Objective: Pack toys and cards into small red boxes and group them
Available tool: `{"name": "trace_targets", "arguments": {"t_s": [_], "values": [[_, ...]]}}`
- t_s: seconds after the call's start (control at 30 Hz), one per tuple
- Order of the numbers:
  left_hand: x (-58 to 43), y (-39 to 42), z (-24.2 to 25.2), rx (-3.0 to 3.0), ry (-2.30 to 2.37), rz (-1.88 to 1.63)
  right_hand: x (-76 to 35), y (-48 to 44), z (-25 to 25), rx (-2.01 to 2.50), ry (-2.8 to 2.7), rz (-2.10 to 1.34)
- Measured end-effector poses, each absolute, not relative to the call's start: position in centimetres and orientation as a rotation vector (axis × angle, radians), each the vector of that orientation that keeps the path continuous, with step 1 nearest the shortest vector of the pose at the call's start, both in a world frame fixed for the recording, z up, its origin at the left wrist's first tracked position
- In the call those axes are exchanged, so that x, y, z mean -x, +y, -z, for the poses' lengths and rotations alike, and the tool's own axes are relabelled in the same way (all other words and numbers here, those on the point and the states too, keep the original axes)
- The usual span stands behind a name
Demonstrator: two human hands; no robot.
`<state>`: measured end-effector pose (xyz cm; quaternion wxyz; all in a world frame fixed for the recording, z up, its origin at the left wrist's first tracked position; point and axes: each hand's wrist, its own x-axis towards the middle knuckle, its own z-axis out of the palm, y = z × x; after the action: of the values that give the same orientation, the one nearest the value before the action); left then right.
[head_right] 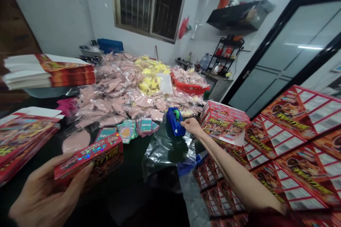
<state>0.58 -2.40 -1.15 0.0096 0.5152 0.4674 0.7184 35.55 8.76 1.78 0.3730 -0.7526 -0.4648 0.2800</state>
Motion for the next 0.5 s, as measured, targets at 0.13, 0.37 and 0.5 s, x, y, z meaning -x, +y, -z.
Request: {"name": "trace_targets", "arguments": {"t_s": [0.13, 0.37, 0.5], "values": [[-0.2, -2.1, 1.6, -1.628, 1.438, -2.243, -34.7, 9.1, -2.7, 2.044, -1.021, -0.898], [0.1, -2.1, 2.1, -1.565, 1.402, -2.216, -32.7, 8.5, -1.5, 1.919, -0.719, -0.890], [0.1, -2.2, 2.5, -1.520, 1.423, -2.176, -32.1, 8.0, -0.6, 1.786, -0.650, -0.843]]}}
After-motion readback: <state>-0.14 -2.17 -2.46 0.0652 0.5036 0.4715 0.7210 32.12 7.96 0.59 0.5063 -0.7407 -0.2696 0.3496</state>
